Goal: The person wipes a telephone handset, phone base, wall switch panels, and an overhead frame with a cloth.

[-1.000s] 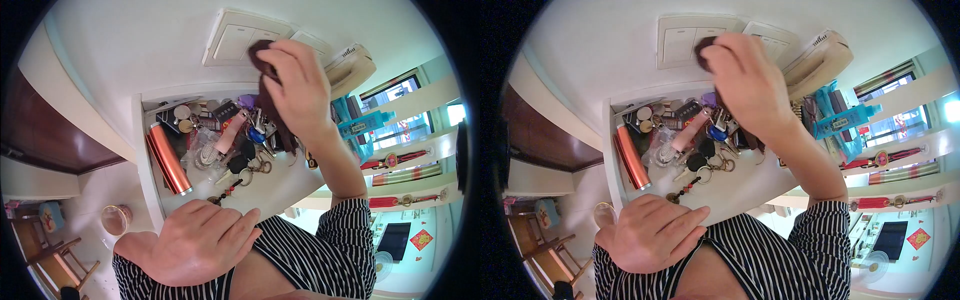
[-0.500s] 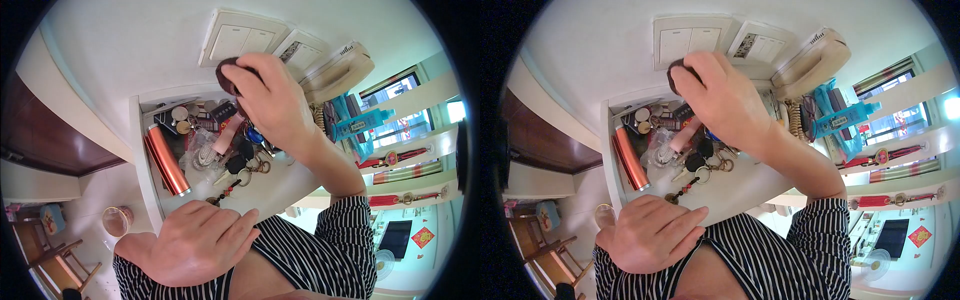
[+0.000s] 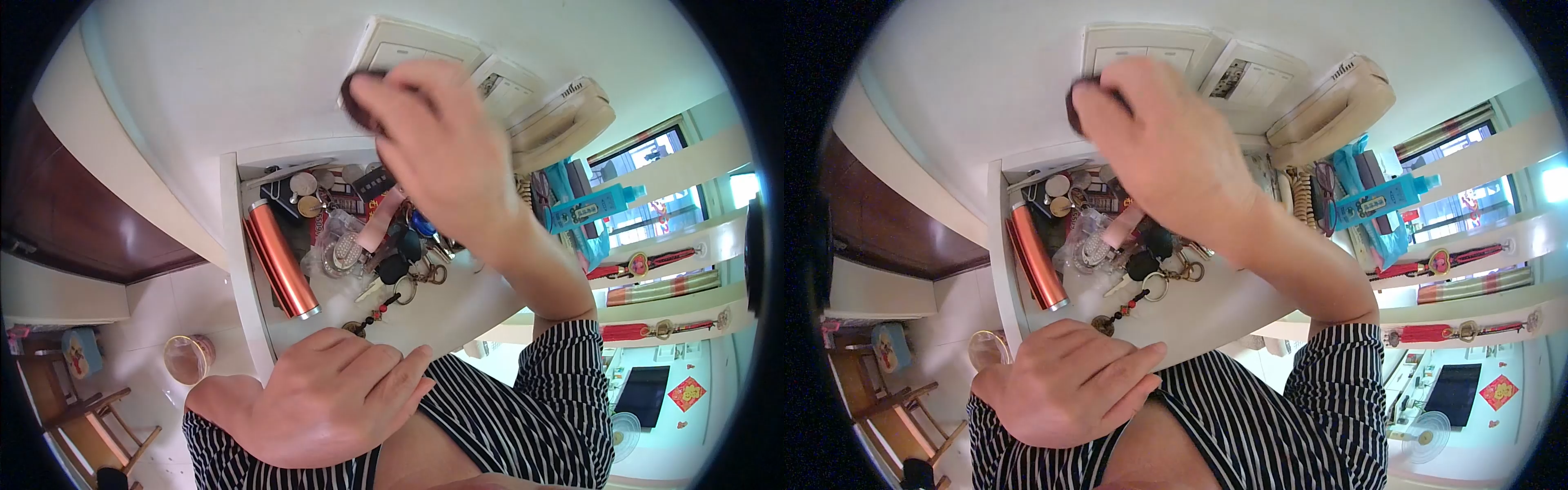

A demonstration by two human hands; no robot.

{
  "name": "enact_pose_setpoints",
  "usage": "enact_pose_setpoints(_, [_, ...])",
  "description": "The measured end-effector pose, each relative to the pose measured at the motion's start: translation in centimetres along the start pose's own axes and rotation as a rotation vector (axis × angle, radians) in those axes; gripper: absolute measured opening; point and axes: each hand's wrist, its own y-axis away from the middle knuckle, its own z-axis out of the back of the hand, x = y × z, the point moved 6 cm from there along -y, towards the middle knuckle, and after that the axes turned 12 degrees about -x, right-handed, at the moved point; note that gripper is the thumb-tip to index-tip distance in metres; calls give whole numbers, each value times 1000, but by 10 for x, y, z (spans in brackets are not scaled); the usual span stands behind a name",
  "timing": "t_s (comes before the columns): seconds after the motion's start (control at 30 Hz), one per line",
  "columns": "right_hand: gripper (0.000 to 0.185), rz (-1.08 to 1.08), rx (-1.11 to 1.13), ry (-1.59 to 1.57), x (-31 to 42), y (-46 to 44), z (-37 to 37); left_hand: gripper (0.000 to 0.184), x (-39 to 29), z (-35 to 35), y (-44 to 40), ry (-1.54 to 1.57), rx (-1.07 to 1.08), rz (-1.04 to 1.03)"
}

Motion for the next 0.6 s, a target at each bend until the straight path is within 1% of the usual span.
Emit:
enact_pose_setpoints(0.03, [30,21,-118,27,-2,-6,5,32,0,0,0,2,3,2])
enact_pose_setpoints(0.13, [30,-30,-137,97,-1,-11,5,32,-1,1,0,7,-14,9])
enact_pose_setpoints(0.17, [33,-31,-45,95,4,-5,-2,32,-1,1,1,2,-20,4])
enact_pose_setpoints(0.2, [33,-25,-44,94,8,1,-4,33,-1,2,1,-5,-30,0])
enact_pose_setpoints(0.27, [32,-31,180,80,13,16,-20,33,-1,1,1,-3,-39,0])
enact_pose_setpoints(0.3, [25,-35,156,88,16,11,-16,33,0,1,1,2,-40,-1])
enact_pose_setpoints(0.33, [25,-30,159,87,17,4,-14,33,0,2,1,3,-46,0])
enact_pose_setpoints(0.4, [41,-87,19,252,14,-15,2,34,0,1,3,4,-42,-13])
enact_pose_setpoints(0.43, [41,-83,-33,249,13,-25,9,34,0,0,4,9,-47,-9])
enact_pose_setpoints(0.47, [41,-77,-24,247,12,-27,8,36,0,-1,5,5,-61,-16])
enact_pose_setpoints(0.53, [40,-23,-31,350,13,-31,5,37,1,0,8,4,-89,-15])
enact_pose_setpoints(0.57, [38,-20,33,410,16,-28,0,39,1,0,8,2,-88,-24])
enact_pose_setpoints(0.6, [38,-13,42,407,19,-26,-3,41,0,0,8,0,-86,-32])
